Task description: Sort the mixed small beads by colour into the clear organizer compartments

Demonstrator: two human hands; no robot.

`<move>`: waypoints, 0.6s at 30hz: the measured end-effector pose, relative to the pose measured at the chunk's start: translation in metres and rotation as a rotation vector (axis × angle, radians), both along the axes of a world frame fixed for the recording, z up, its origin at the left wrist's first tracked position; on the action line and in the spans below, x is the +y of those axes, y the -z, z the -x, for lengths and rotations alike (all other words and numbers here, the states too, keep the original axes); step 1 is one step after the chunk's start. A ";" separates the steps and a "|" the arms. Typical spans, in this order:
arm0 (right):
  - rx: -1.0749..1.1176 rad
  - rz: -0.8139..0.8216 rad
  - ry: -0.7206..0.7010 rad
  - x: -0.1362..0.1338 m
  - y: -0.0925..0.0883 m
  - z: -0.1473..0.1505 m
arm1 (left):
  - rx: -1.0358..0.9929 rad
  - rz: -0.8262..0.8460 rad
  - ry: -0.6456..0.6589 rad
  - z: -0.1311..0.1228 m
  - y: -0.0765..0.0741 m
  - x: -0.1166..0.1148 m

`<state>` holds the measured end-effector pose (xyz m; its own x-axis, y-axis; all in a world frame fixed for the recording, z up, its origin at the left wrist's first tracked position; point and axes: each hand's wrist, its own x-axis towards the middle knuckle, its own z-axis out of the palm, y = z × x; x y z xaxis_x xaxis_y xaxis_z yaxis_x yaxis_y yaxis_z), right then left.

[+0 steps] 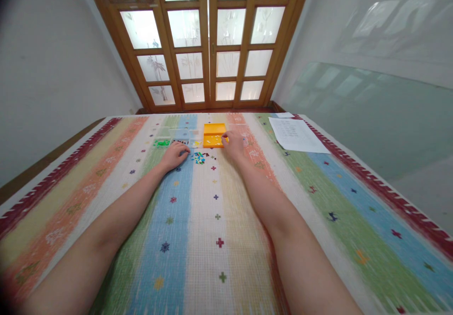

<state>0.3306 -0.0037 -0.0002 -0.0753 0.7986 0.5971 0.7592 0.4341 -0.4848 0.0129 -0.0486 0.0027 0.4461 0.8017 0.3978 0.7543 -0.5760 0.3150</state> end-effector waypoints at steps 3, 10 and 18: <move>0.039 0.010 0.167 0.007 0.002 -0.016 | -0.002 -0.006 0.007 0.000 0.001 0.000; 0.058 0.042 0.348 0.003 0.001 -0.019 | -0.009 -0.018 0.040 0.000 0.002 0.002; -0.136 0.138 -0.281 -0.022 -0.003 0.032 | 0.008 -0.011 0.029 0.001 0.005 0.003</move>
<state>0.2987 -0.0257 0.0032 -0.3753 0.8081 0.4539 0.6814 0.5725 -0.4559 0.0120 -0.0456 -0.0019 0.4719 0.7842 0.4029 0.7400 -0.6007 0.3025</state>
